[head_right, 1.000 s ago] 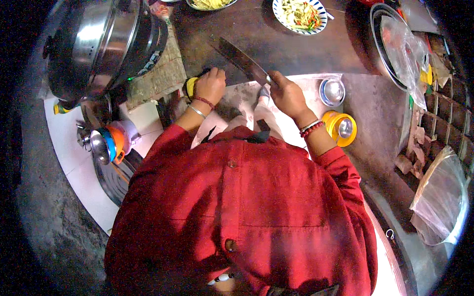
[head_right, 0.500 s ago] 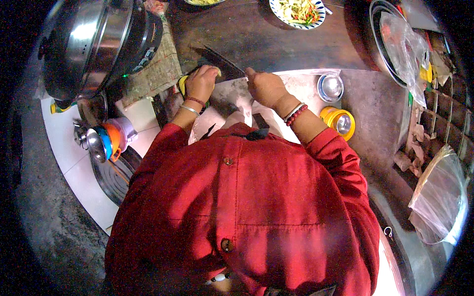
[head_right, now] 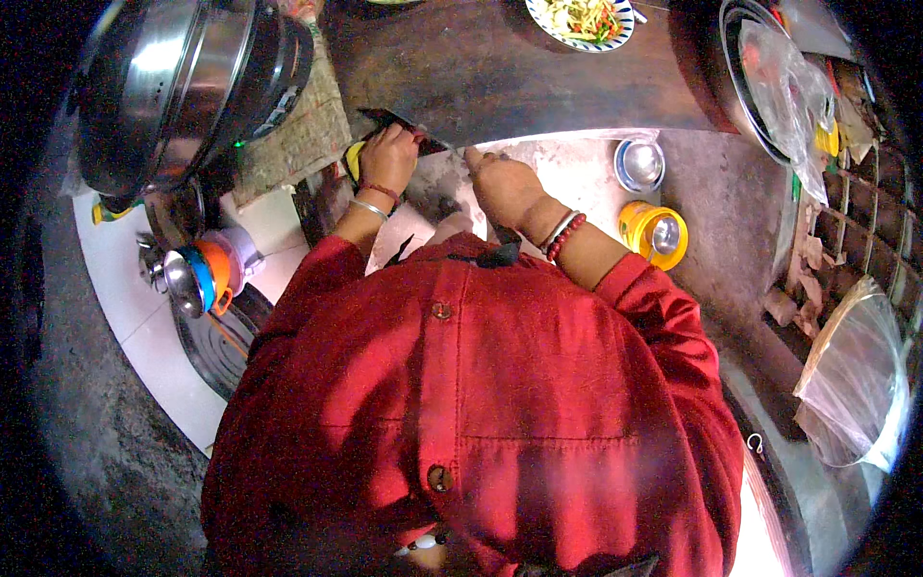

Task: The person slices a yellow vegetable on a wooden board with a large knife, puts the slices into a bowl, wipes the board with a yellow cloth, and pours water from a ladle into a bowl containing the sliced vegetables.

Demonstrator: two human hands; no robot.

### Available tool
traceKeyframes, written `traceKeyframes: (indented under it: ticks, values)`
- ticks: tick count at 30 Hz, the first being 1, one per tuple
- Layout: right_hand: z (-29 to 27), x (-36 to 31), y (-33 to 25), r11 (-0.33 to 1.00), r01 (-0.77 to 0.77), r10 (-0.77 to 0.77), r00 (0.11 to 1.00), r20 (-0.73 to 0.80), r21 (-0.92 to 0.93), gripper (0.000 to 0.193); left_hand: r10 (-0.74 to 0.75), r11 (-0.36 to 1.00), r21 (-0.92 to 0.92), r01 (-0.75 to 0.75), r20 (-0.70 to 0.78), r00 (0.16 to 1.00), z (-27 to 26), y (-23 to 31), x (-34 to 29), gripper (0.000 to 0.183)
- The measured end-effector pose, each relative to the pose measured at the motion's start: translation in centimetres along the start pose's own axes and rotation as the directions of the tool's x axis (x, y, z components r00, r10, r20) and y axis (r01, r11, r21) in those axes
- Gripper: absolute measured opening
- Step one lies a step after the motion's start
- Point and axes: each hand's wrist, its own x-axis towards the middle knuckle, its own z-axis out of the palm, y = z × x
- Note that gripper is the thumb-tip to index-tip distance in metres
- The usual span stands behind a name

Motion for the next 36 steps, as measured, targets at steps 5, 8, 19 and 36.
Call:
traceKeyframes:
  ticks: [5,8,19,36]
  values:
    - [0.9,0.2,0.9,0.990,-0.030,0.038,0.998,-0.055,0.140,0.025,-0.034,0.996,-0.087,0.031,-0.029,0.999,-0.4,0.5,0.3,0.010]
    - [0.6,0.0,1.3,0.984,-0.022,0.039,0.995,-0.091,0.175,0.027,-0.042,0.978,-0.208,0.024,-0.080,0.996,-0.3,0.3,0.2,0.009]
    - [0.8,0.0,0.9,0.989,-0.060,0.061,0.998,-0.002,0.136,0.028,-0.025,0.989,-0.147,0.014,-0.071,0.997,-0.3,0.3,0.1,0.007]
    - [0.7,0.1,0.4,0.976,-0.085,0.084,0.996,0.013,0.201,0.028,-0.019,0.996,-0.093,0.014,-0.052,0.998,-0.4,0.3,0.1,0.007]
